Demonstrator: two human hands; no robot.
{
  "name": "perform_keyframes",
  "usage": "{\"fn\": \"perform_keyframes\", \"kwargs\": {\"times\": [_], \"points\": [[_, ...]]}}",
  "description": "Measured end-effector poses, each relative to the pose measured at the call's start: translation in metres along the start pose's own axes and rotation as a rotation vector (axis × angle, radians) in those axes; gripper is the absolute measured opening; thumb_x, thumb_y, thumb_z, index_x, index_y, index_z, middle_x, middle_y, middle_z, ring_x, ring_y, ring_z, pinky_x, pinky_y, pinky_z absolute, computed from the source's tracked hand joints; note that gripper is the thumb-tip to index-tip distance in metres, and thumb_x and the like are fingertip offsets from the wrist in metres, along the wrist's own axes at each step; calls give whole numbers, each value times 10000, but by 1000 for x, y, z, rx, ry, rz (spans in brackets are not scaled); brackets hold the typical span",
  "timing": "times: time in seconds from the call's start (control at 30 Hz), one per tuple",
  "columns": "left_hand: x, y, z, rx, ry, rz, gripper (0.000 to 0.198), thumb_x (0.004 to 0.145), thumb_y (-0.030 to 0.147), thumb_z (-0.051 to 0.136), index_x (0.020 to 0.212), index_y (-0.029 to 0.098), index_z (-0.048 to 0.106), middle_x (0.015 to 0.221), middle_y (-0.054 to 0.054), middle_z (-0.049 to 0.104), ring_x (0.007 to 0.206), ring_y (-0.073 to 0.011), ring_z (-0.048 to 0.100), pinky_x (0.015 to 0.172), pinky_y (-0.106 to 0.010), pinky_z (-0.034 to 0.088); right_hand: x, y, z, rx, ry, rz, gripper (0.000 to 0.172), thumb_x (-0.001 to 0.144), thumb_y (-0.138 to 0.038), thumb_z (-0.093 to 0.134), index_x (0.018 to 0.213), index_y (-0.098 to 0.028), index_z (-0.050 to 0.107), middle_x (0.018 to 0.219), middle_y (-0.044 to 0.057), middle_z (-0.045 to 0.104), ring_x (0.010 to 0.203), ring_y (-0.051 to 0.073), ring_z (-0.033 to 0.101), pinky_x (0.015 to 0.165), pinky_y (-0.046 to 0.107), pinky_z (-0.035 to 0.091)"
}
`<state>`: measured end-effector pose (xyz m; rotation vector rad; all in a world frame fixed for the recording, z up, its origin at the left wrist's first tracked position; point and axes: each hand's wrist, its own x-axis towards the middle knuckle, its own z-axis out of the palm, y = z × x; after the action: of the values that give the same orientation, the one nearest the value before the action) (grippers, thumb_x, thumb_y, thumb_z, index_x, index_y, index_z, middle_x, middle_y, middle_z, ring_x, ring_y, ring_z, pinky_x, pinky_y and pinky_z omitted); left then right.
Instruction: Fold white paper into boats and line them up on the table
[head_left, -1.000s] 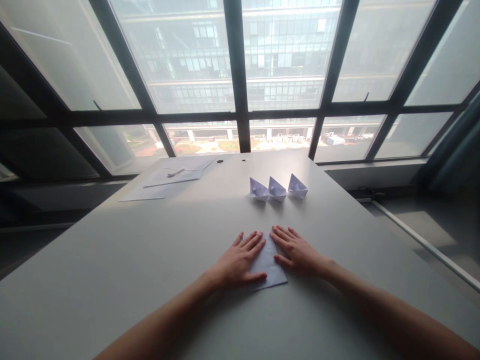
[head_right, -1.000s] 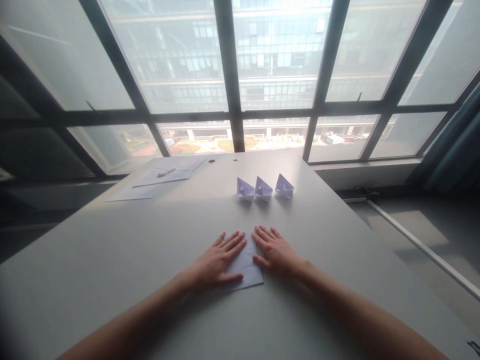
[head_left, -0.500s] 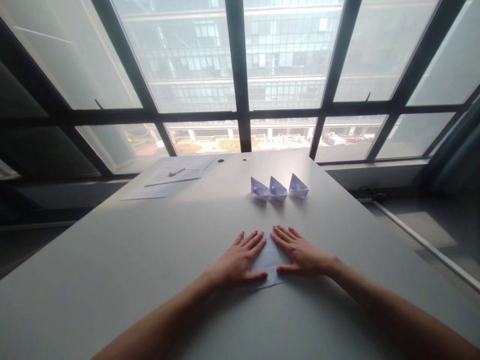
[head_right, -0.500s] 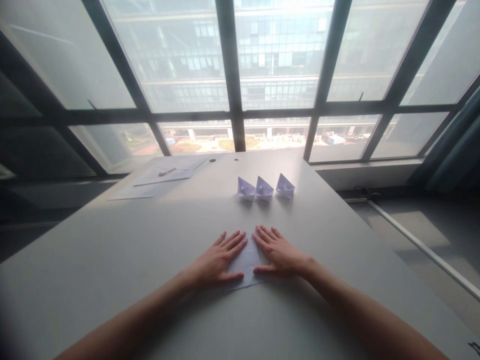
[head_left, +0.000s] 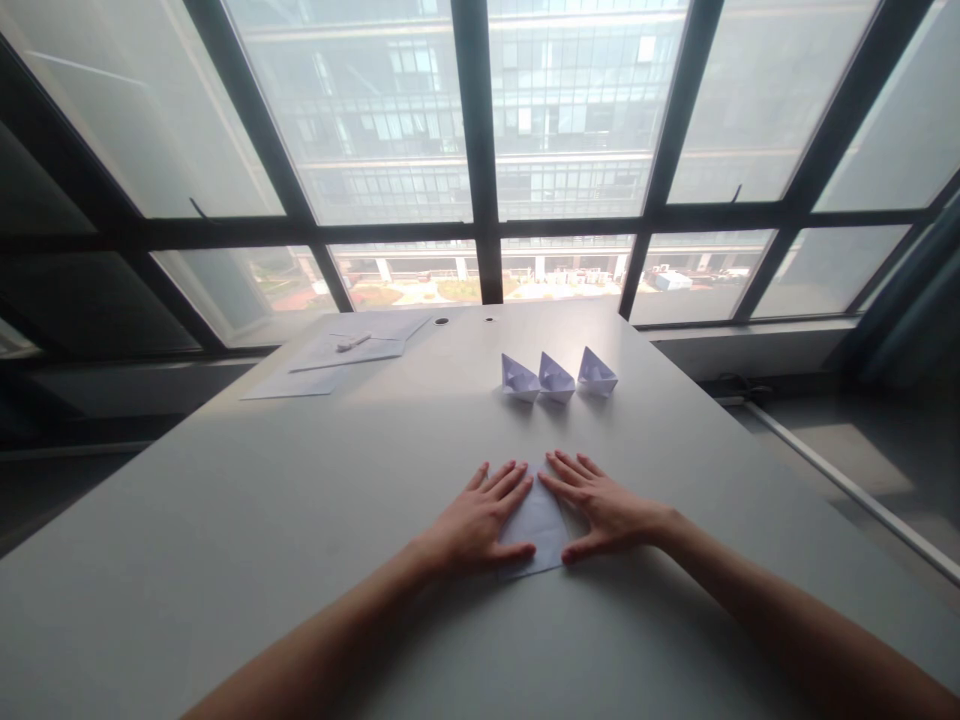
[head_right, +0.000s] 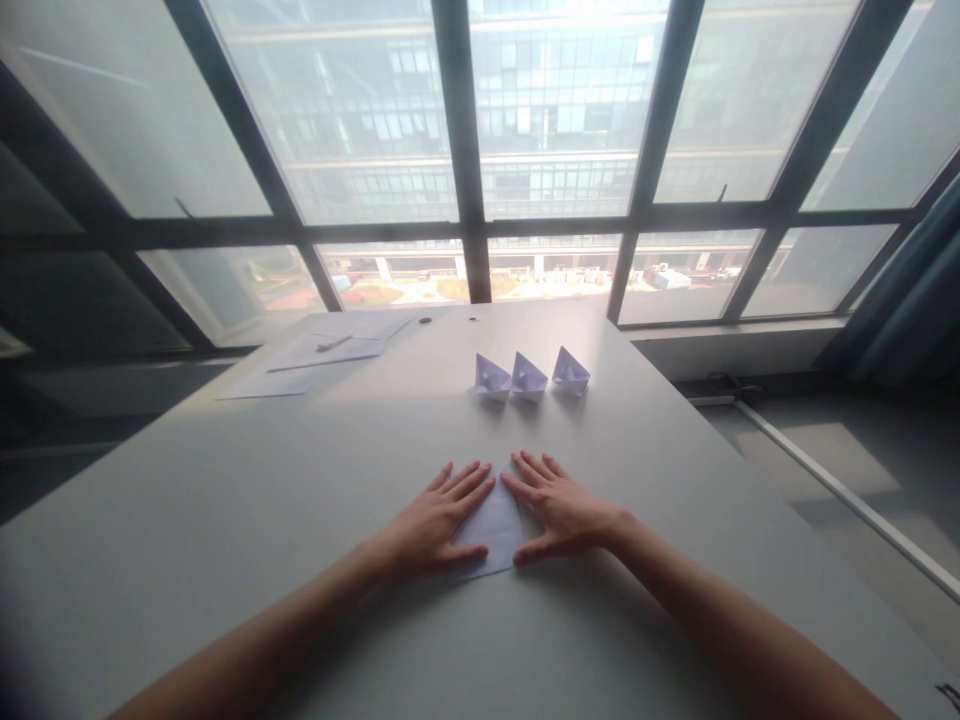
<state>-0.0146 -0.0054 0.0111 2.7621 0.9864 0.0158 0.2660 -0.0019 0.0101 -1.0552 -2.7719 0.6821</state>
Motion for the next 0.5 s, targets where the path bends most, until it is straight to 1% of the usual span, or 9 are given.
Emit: {"fn": "perform_keyframes", "kwargs": {"times": [0.17,0.23,0.33,0.37,0.5], "points": [[0,2,-1,-1,2,-4,974,886,796,402,1618,229,100,1664,-96,89,1538,-312,111,1247,-524,62,0,1,2,-8,3,-3,1178,726,-800,653,1607,-255,93,1664,115,-18,1534,342,-36,1241,515,-8],[0,2,-1,2,0,-5,968,890,794,395,1618,228,100,1665,-94,89,1539,-311,111,1247,-522,62,1,0,4,-23,13,13,1110,777,-793,604,1607,-259,98,1665,108,3,1537,328,-27,1242,512,3],[0,1,0,2,1,-3,962,895,793,382,1618,226,97,1665,-93,87,1539,-312,109,1247,-523,59,2,-2,8,-43,47,49,927,895,-744,483,1606,-271,123,1668,91,49,1542,301,-3,1243,509,19],[0,1,0,2,1,-3,962,895,794,380,1618,226,95,1665,-92,85,1539,-312,107,1248,-523,56,2,-3,9,-49,55,57,892,915,-729,461,1606,-273,129,1668,87,60,1543,298,6,1244,509,23],[0,0,0,0,-3,-4,967,894,797,375,1618,223,90,1666,-93,72,1541,-310,95,1249,-519,47,3,-4,10,-59,63,65,878,921,-719,464,1606,-276,140,1669,82,68,1543,302,21,1245,506,32]]}}
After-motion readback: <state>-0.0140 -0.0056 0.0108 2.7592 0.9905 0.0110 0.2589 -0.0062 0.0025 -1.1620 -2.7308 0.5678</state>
